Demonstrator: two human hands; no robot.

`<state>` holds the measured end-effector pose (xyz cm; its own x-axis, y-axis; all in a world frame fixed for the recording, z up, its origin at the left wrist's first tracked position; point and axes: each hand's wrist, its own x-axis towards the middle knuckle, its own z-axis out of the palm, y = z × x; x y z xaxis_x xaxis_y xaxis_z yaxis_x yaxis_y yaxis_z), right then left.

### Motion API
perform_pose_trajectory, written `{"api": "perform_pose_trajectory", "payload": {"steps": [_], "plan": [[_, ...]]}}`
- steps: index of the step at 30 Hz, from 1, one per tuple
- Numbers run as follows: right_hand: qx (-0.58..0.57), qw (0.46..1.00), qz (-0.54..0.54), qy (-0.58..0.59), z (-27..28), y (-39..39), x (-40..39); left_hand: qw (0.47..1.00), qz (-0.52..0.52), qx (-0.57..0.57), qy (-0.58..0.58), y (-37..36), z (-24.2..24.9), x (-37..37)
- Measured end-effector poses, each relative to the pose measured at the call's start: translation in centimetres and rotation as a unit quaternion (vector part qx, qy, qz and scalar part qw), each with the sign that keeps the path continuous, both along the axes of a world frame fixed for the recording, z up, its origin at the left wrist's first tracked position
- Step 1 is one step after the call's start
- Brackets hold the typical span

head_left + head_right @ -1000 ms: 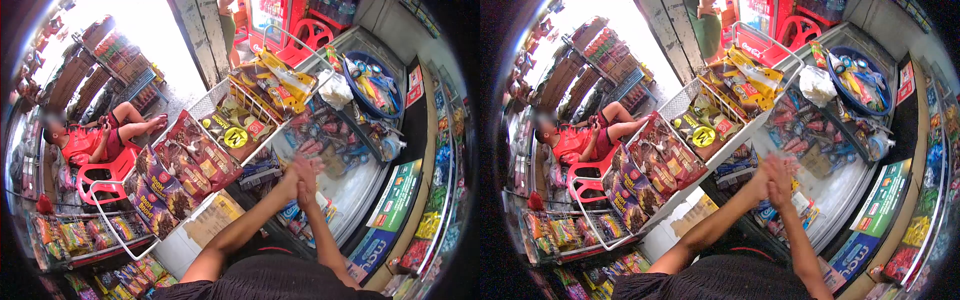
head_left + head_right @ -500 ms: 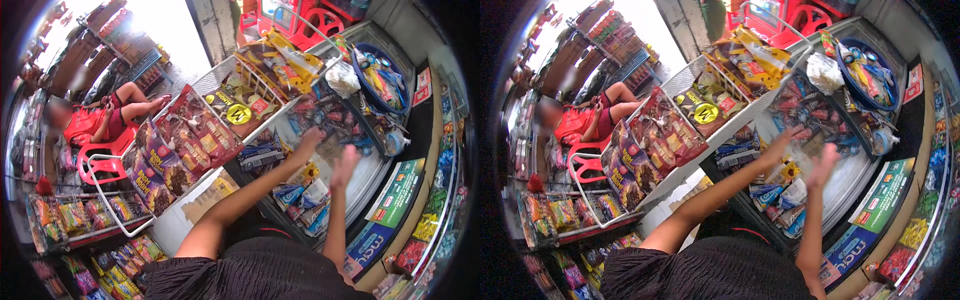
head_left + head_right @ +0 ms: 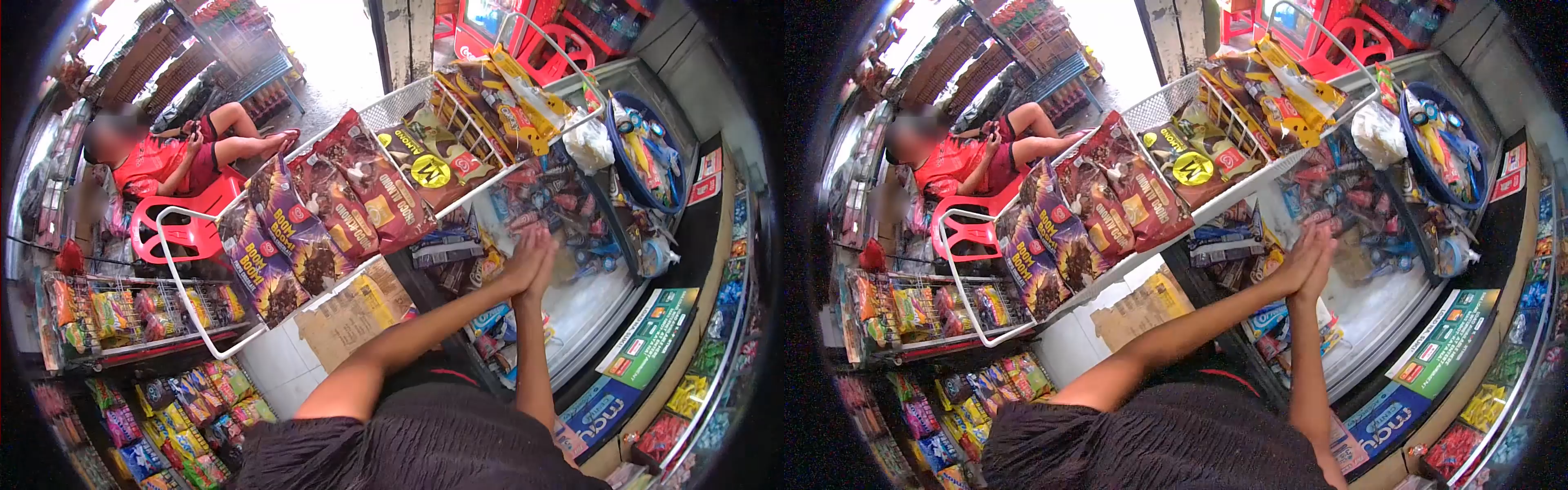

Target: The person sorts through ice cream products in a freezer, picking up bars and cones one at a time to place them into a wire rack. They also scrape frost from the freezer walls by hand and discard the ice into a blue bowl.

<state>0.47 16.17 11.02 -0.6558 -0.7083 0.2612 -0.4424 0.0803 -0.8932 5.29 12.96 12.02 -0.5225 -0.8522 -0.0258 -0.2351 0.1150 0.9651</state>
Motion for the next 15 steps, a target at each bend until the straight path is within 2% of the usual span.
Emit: {"api": "perform_pose_trajectory", "payload": {"steps": [1, 2, 3, 4, 5, 7, 8, 9, 10, 11, 12, 13, 15], "plan": [[-0.074, 0.996, -0.002, -0.047, 2.0, -1.2, 1.2, 1.000, 0.003, -0.002, 0.004, -0.8, 1.1, 1.9], [-0.072, 0.996, 0.001, -0.046, 5.1, -1.5, 2.1, 0.986, -0.029, 0.113, 0.120, -1.2, 2.9, 4.7], [-0.056, 0.996, 0.042, -0.053, 9.6, -1.8, 2.9, 0.945, -0.060, 0.224, 0.230, -1.3, 4.0, 6.6], [-0.041, 0.994, 0.082, -0.060, 13.1, -2.4, 3.7, 0.985, -0.058, -0.047, 0.155, -1.8, -1.3, 7.8], [-0.056, 0.989, 0.136, -0.002, 15.2, -3.6, 4.3, 0.985, -0.058, -0.047, 0.152, -1.6, 0.2, 9.3], [-0.075, 0.961, 0.245, 0.101, 19.4, -6.5, 6.6, 0.988, -0.097, 0.039, -0.113, -1.1, 4.9, 12.6], [-0.081, 0.939, 0.299, 0.147, 21.0, -8.2, 8.6, 0.993, -0.040, -0.087, -0.069, 0.2, 1.8, 12.1], [-0.050, 0.917, 0.331, 0.217, 21.0, -10.4, 9.6, 0.993, -0.039, -0.089, -0.071, 0.9, 3.1, 12.4], [-0.018, 0.887, 0.361, 0.287, 20.7, -12.6, 10.6, 0.977, -0.113, -0.102, -0.148, 1.7, 5.8, 12.6], [0.038, 0.873, 0.385, 0.296, 20.4, -14.2, 11.8, 0.951, -0.186, -0.111, -0.222, 2.3, 7.3, 13.0], [0.138, 0.846, 0.390, 0.336, 20.2, -15.3, 12.9, 0.951, -0.183, -0.112, -0.222, 2.9, 7.1, 13.4], [0.207, 0.819, 0.409, 0.344, 20.2, -15.9, 13.3, 0.955, -0.194, -0.171, -0.142, 3.4, 6.9, 13.9], [0.230, 0.828, 0.382, 0.340, 20.2, -16.4, 13.5, 0.935, -0.212, -0.283, 0.021, 4.0, 6.5, 15.0]]}}
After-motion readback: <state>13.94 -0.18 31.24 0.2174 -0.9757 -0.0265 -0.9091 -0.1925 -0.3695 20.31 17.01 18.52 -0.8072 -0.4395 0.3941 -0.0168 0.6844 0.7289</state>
